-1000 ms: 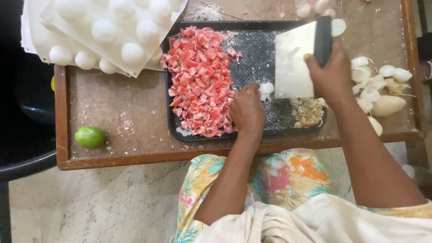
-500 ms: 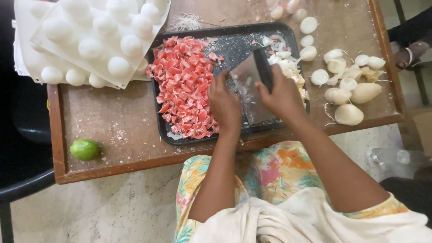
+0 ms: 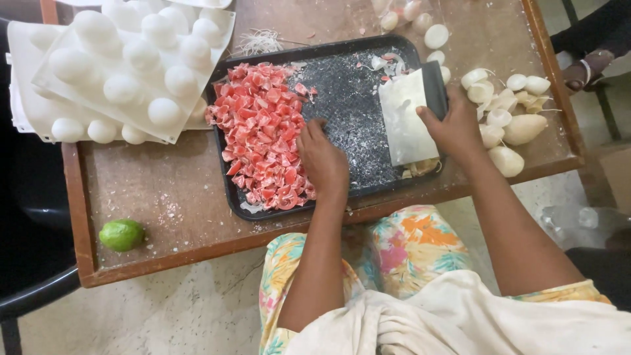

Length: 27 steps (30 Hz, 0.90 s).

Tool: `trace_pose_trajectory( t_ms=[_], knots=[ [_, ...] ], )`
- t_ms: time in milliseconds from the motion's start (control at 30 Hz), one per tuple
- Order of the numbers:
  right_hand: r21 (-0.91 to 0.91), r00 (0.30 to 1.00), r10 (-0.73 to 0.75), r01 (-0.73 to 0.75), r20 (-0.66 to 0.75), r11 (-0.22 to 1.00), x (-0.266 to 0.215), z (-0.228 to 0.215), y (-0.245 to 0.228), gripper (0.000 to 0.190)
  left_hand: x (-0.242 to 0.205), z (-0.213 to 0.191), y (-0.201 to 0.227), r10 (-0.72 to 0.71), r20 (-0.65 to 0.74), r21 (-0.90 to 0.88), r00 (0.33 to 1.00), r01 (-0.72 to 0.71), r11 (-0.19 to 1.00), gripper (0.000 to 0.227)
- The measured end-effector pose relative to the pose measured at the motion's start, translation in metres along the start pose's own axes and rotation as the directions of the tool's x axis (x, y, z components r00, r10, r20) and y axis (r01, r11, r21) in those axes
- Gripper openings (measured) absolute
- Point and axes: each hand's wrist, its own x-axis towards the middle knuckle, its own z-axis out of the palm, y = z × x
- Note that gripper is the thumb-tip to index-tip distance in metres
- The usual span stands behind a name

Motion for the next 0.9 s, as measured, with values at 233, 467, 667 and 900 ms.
trace_pose_trajectory(
  t_ms=[233,467,667,900],
  knots=[
    [0.114,0.971,0.172,-0.154,-0.169,0.982,-0.002,-0.011,0.027,0.042,0.000,0.007,-0.003,0.055,-0.007,-0.012,0.998,-0.055,0.998,0.036],
    [0.277,0.933,0.360,-0.352,0.026,0.894,0.036,-0.032,0.006,0.054,-0.002,-0.002,0.009,0.114,-0.022,-0.052,0.993,-0.115,0.992,0.035],
    [0.380,0.875,0.389,-0.478,0.290,0.792,0.071,-0.016,0.022,0.061,0.001,0.000,0.006,0.105,-0.016,-0.040,0.994,-0.106,0.994,0.032],
    [0.332,0.875,0.403,-0.477,0.270,0.814,0.046,-0.072,0.026,0.030,0.002,0.009,-0.002,0.115,-0.003,-0.041,0.993,-0.115,0.993,0.034]
  ],
)
